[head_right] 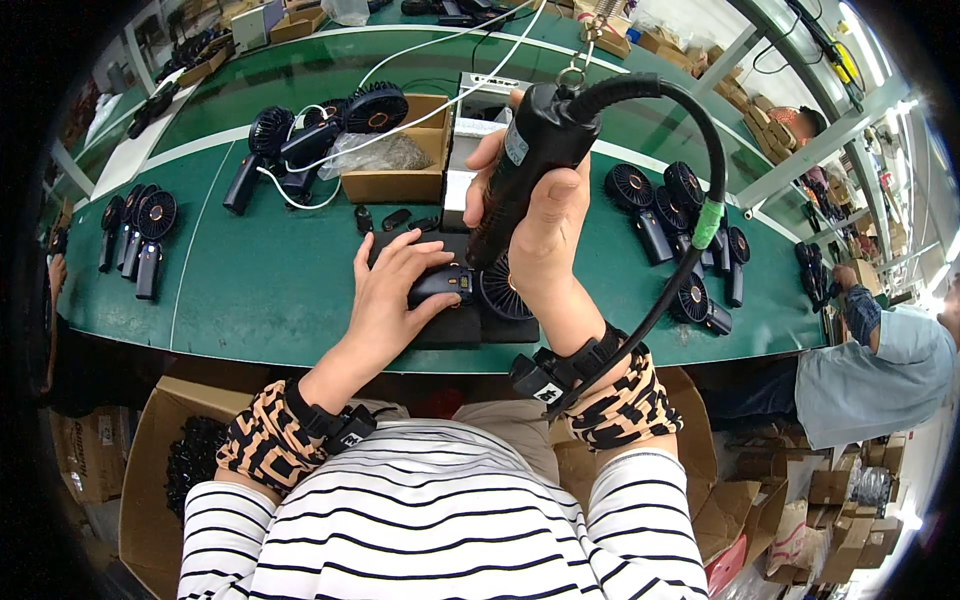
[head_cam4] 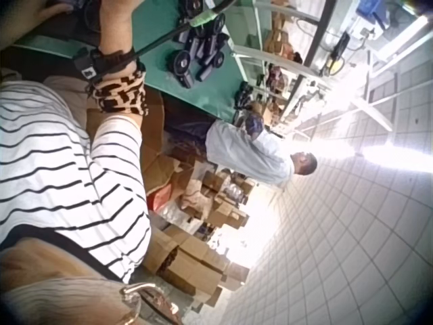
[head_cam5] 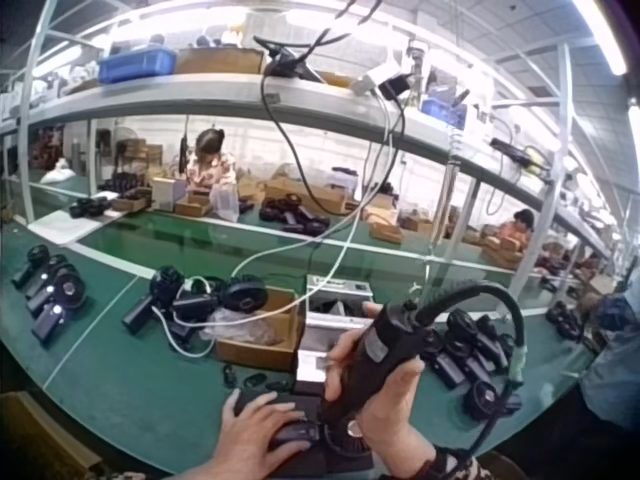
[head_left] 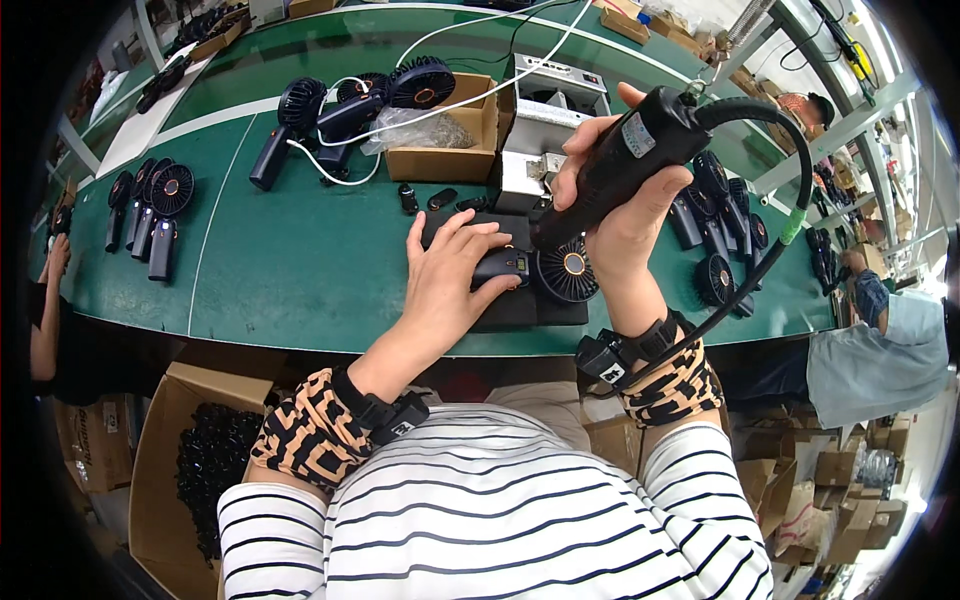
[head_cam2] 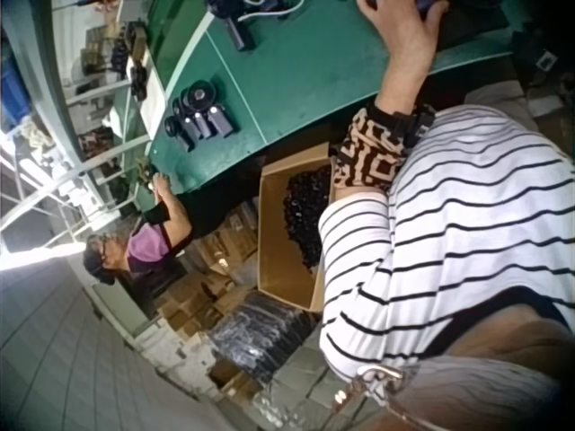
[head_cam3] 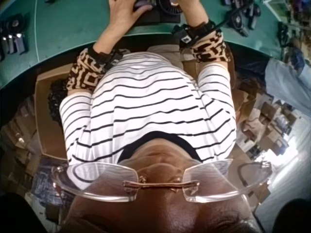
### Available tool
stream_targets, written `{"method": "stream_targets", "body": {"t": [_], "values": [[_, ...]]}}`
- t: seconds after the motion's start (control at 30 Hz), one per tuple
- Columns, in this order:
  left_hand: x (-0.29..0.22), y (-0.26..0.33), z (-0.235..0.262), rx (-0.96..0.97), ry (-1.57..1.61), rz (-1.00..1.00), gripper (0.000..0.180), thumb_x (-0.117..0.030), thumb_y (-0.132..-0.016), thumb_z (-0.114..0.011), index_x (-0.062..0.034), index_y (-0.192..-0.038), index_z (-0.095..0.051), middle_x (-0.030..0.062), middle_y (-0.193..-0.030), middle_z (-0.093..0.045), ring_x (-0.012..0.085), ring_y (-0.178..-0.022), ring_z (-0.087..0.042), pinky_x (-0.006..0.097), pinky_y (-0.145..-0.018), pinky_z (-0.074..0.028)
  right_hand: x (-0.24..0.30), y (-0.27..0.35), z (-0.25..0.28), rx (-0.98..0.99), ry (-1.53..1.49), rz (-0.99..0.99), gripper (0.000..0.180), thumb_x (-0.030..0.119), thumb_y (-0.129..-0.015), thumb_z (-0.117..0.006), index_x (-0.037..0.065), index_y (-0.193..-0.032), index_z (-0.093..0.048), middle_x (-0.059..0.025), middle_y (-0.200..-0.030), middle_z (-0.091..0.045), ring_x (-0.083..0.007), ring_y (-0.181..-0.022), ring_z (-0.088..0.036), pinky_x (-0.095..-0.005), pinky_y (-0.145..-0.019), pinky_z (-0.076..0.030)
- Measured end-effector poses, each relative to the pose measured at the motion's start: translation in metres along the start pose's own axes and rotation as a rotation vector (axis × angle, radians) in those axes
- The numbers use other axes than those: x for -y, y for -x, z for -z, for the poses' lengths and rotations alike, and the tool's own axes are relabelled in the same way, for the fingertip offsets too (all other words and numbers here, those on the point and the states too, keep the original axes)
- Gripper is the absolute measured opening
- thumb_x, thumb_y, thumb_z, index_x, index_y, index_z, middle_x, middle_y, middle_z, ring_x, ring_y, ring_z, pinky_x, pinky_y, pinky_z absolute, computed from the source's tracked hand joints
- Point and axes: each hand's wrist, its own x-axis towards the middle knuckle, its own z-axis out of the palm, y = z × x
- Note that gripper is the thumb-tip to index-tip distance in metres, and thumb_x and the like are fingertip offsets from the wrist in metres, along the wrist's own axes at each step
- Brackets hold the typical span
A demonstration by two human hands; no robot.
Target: The person tests handheld portable fans on a green workbench. They pick up each fan, place it on a black mat, and use a handheld device to apply a probe to the fan's surface. After testing, the person places the fan into a cardboard box. The process is repeated for multiple units.
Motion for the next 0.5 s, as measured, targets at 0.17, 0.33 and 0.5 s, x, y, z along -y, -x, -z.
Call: {"method": "stream_targets", "body": {"t": [0.17,0.33,0.5], "values": [[-0.014,-0.011,0.009,-0.1,-0.023,-0.112,0.038,-0.025,-0.071,-0.08,-0.0125,-0.102,-0.065,-0.0001,-0.114,-0.059,0.0231,-0.124,-0.047,0.052,-0.109,-0.02,0.017,-0.001,-0.008,0.037,-0.005,0.004,0.101,0.082,-0.079,-0.039,0.0,-0.137,-0.032,-0.0112,-0.087,-0.056,-0.0135,-0.052,-0.056,-0.0241,-0.045,-0.046],[-0.014,-0.012,0.008,-0.122,-0.02,-0.116,0.021,-0.023,-0.068,-0.081,-0.0116,-0.079,-0.068,-0.0028,-0.092,-0.056,0.0195,-0.101,-0.051,0.044,-0.091,-0.028,0.023,0.003,-0.015,0.07,-0.042,-0.015,0.102,0.083,-0.078,-0.037,0.0,-0.138,-0.031,-0.0118,-0.088,-0.056,-0.0138,-0.05,-0.055,-0.0248,-0.045,-0.046],[-0.011,-0.006,0.01,-0.135,0.038,-0.055,0.014,-0.021,-0.068,-0.081,-0.013,-0.074,-0.071,-0.0047,-0.087,-0.056,0.0181,-0.096,-0.051,0.042,-0.09,-0.027,0.027,0.003,-0.019,0.067,-0.059,-0.017,0.103,0.084,-0.078,-0.035,0.001,-0.138,-0.031,-0.0117,-0.088,-0.056,-0.0141,-0.049,-0.054,-0.0256,-0.044,-0.046]]}}
